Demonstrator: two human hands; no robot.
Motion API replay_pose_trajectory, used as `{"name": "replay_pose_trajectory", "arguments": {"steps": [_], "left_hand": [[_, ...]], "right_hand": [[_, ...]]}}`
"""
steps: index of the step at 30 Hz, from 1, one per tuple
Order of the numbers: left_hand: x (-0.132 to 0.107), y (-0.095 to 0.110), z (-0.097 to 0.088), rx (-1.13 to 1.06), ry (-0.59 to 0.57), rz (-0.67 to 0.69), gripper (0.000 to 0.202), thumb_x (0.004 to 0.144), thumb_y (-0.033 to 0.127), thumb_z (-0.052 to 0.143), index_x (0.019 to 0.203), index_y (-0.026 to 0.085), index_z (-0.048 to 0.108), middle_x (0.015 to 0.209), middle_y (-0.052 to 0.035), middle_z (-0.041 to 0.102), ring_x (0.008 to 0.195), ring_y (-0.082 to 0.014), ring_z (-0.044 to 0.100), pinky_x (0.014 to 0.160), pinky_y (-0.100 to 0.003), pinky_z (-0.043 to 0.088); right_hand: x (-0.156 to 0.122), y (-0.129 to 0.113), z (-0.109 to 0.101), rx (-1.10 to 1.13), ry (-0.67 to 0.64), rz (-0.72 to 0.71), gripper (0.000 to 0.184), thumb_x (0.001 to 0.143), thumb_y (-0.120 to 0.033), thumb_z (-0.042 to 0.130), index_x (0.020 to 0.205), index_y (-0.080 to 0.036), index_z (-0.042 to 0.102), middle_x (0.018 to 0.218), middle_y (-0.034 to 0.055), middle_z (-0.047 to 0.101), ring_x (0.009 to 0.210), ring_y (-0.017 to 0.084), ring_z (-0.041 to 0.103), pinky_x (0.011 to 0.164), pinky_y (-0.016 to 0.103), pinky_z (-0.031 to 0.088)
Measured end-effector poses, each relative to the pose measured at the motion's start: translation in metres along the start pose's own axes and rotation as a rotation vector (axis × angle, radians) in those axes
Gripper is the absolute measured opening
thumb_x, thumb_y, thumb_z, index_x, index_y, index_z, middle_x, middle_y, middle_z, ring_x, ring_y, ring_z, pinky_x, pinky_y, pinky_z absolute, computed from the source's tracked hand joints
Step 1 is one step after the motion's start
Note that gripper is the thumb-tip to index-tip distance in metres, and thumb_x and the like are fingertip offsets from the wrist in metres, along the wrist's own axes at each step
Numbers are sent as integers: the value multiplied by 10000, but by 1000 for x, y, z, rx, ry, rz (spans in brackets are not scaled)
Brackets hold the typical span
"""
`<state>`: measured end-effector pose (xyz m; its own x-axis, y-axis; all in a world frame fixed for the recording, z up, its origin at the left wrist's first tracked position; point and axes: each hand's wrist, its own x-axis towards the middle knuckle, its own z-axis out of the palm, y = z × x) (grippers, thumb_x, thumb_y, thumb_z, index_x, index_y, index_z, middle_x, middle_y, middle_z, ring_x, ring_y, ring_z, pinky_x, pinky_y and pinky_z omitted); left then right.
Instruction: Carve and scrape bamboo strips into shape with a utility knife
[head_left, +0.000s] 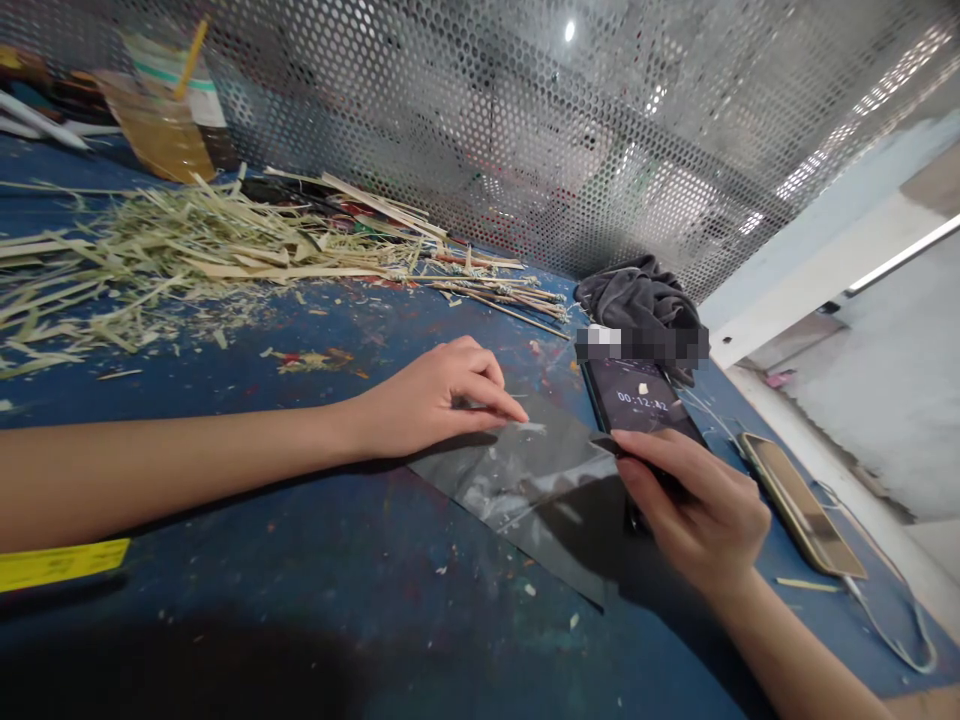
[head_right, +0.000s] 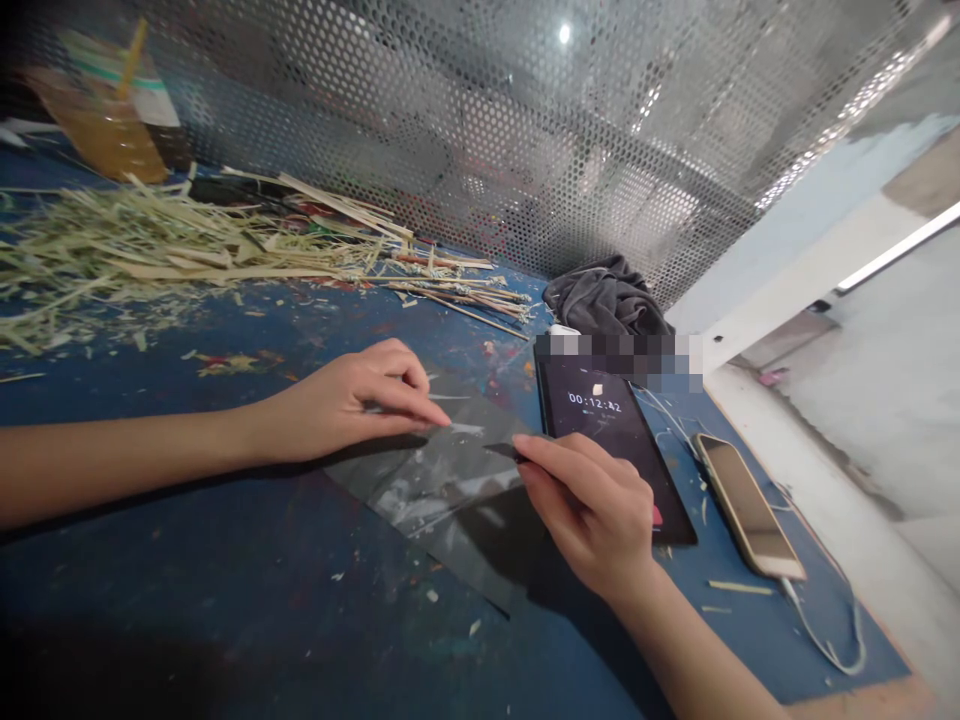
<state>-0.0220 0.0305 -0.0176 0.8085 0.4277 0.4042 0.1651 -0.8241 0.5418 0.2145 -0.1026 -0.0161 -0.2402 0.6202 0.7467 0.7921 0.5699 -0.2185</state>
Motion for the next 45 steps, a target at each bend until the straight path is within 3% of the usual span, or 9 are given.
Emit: {"name": "replay_pose_trajectory", "arguments": {"steps": [4,9,15,20,24,28,33,39,45], "left_hand": [[0,4,1,-73,0,-60,119,835,324,633,909,324,727,819,14,691,1018,-194,531,936,-333,328],[-3,23,5,-206,-125,-204,123,895,325,542,922,280,654,1049,45,692,1233,-201,471,1110,-461,48],[-8,41,11,-379,-231,-216,157,960,244,379,1030,235,520,1031,19,702,1120,-160,527,1042,-381,243],[-7,34,13,-259,-230,-100,206,922,222,467,937,275,666,999,33,668,1098,-164,515,1059,-352,214],[-7,27,14,-155,-151,-39,177,894,315,548,949,362,710,920,10,602,918,-158,525,853,-294,340],[-7,29,14,-226,-158,-80,115,871,320,603,896,332,714,860,59,667,829,-127,570,858,-302,298],[-7,31,17,-254,-243,-170,50,827,321,658,827,284,692,912,73,697,934,-152,578,916,-319,254],[-5,26,19,-95,-334,-47,64,852,269,631,809,272,679,920,40,641,1055,-183,499,994,-376,111],[2,12,13,-4,-354,17,77,814,374,665,808,307,702,971,11,572,1025,-199,451,947,-369,181]], "right_hand": [[0,-1,0,-1,-9,6,353,804,-81,609,1094,-280,643,765,-9,682,599,119,625,492,218,473],[0,0,-1,17,-28,9,390,801,-63,606,1122,-284,624,778,-13,677,589,110,613,486,216,468],[1,-1,-1,7,-30,6,353,802,-63,603,1084,-272,637,777,-17,684,629,113,637,519,205,488],[3,-3,-1,-10,-34,4,310,806,-93,600,1058,-264,655,737,-15,682,585,115,632,490,203,482],[5,-4,0,52,-56,-6,318,813,-79,581,1077,-243,647,688,-19,644,533,96,588,452,193,453],[6,-4,0,76,-85,-27,302,819,-65,572,1071,-219,635,703,-15,631,539,88,567,451,195,430],[3,-4,-1,111,-178,-67,264,835,-79,575,1071,-190,617,764,13,656,609,99,600,502,215,438],[-5,-6,12,126,-363,-182,226,866,-107,564,1076,-171,618,766,16,656,632,101,602,519,221,422],[-9,-6,20,37,-382,-226,162,874,-112,557,996,-162,651,700,5,633,546,90,526,491,229,376]]}}
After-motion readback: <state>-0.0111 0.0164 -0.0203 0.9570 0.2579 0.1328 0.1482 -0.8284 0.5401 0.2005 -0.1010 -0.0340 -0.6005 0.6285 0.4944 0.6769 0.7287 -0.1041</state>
